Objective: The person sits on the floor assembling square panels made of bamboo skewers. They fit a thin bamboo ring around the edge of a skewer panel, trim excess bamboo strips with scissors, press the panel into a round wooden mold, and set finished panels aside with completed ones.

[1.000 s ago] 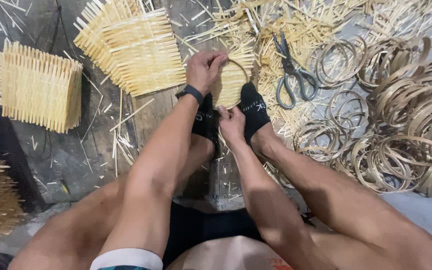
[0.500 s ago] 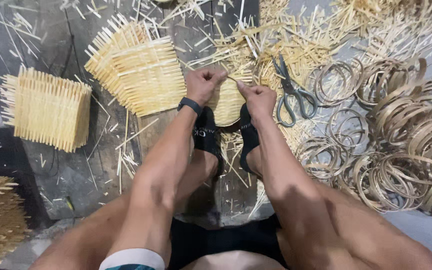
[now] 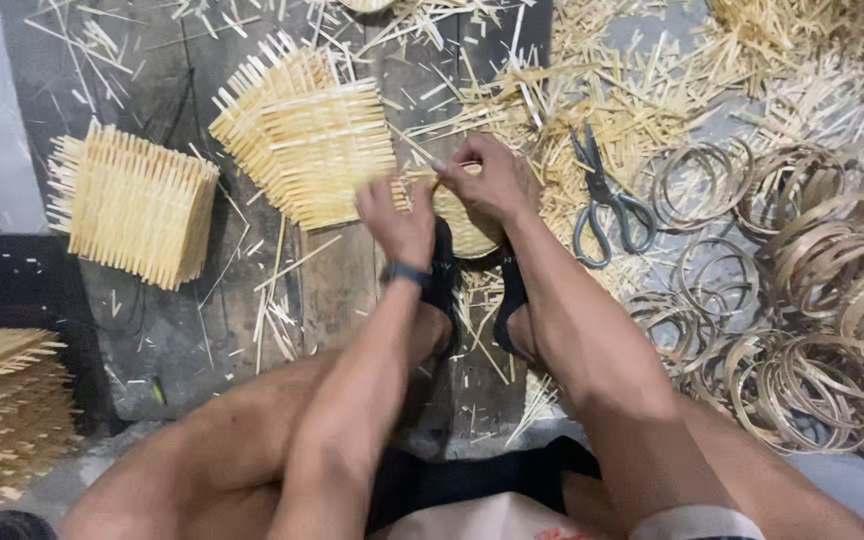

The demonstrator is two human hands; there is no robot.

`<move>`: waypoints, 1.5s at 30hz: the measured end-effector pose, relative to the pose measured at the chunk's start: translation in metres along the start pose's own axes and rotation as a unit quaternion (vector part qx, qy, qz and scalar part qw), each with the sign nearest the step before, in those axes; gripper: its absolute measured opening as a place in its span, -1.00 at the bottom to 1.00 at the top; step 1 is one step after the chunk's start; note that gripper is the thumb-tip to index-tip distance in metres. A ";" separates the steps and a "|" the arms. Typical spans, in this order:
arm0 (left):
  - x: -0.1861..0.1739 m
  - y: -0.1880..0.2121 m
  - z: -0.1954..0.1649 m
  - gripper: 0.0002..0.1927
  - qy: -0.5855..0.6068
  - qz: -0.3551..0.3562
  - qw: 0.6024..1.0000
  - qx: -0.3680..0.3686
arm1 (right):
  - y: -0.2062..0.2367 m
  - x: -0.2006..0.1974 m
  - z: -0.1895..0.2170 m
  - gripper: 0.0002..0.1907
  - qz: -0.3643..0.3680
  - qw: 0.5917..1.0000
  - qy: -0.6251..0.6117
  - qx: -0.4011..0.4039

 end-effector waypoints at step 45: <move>0.064 0.101 -0.055 -0.02 0.063 0.315 0.943 0.086 | 0.155 -0.174 -0.278 -0.39 0.258 0.931 0.165 0.199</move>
Point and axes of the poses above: each hand's wrist, its own y-axis away from the middle knuckle, its own x-axis out of the palm, z = x × y, the point moved 10 cm from there along -y, towards the middle knuckle, and after that the axes turned 4 degrees about x, right-handed, at the moved point
